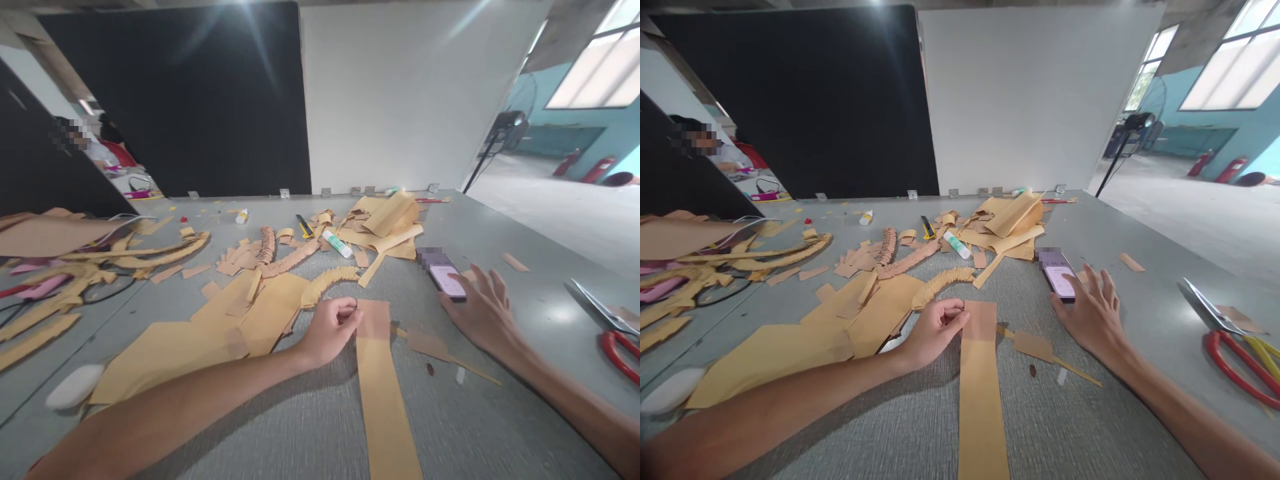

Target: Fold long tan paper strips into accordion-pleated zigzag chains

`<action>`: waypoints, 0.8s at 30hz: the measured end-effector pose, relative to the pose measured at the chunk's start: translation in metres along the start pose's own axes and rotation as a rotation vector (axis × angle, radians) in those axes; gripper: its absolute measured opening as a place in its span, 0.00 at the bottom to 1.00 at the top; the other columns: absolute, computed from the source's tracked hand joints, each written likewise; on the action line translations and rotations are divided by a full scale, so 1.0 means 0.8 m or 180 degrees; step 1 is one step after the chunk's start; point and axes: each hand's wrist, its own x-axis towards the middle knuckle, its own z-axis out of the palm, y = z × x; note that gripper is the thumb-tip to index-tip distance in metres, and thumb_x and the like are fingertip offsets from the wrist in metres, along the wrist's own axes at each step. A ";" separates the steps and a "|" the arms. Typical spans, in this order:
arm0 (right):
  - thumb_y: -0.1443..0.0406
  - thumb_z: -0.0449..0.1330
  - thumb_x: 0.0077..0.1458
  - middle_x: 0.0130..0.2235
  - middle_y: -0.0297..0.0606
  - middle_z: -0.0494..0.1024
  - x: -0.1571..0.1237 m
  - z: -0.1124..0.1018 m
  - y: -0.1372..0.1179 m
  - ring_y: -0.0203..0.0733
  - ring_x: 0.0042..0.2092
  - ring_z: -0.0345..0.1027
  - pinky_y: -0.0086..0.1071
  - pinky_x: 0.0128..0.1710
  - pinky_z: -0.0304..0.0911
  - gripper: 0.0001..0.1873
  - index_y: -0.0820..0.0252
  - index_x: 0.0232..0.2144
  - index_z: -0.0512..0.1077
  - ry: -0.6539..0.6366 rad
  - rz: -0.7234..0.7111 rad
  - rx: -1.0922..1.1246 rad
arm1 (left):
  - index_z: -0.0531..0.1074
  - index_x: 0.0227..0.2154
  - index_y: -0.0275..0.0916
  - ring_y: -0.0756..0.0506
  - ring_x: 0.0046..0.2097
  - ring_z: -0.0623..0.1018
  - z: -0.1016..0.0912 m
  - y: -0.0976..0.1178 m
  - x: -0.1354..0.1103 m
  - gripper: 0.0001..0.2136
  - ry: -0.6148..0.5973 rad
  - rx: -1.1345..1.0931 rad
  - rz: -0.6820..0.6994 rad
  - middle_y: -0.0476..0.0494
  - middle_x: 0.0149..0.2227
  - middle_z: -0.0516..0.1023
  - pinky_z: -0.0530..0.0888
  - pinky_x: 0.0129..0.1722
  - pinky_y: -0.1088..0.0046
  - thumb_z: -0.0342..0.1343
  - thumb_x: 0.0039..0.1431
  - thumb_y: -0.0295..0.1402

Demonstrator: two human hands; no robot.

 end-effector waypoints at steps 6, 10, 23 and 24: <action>0.49 0.48 0.64 0.66 0.52 0.61 -0.001 0.003 0.005 0.65 0.69 0.44 0.56 0.58 0.57 0.24 0.57 0.51 0.70 0.0252 -0.0055 0.0007 | 0.56 0.24 0.40 0.51 0.25 0.56 0.000 0.001 0.000 0.18 0.0015 -0.0032 0.0004 0.54 0.22 0.55 0.54 0.27 0.72 0.50 0.67 0.41; 0.52 0.50 0.64 0.63 0.52 0.65 0.000 0.004 0.005 0.63 0.67 0.48 0.53 0.59 0.56 0.19 0.58 0.45 0.70 0.0456 -0.0149 0.0114 | 0.56 0.24 0.40 0.51 0.25 0.55 0.001 0.001 0.000 0.18 0.0011 -0.0086 -0.0027 0.55 0.22 0.54 0.54 0.26 0.73 0.51 0.66 0.42; 0.64 0.47 0.69 0.42 0.44 0.79 -0.041 -0.041 -0.056 0.49 0.38 0.75 0.40 0.38 0.67 0.14 0.55 0.46 0.72 0.0021 -0.1396 0.0905 | 0.67 0.28 0.38 0.50 0.26 0.65 0.003 0.003 0.001 0.13 0.0023 -0.0295 -0.0129 0.51 0.23 0.65 0.58 0.26 0.74 0.53 0.66 0.40; 0.62 0.47 0.69 0.43 0.43 0.79 -0.048 -0.046 -0.067 0.47 0.37 0.76 0.38 0.37 0.68 0.14 0.54 0.48 0.71 -0.0246 -0.1323 0.1182 | 0.68 0.29 0.38 0.50 0.26 0.66 0.003 0.002 0.001 0.13 0.0044 -0.0291 -0.0122 0.51 0.23 0.65 0.59 0.26 0.74 0.53 0.65 0.40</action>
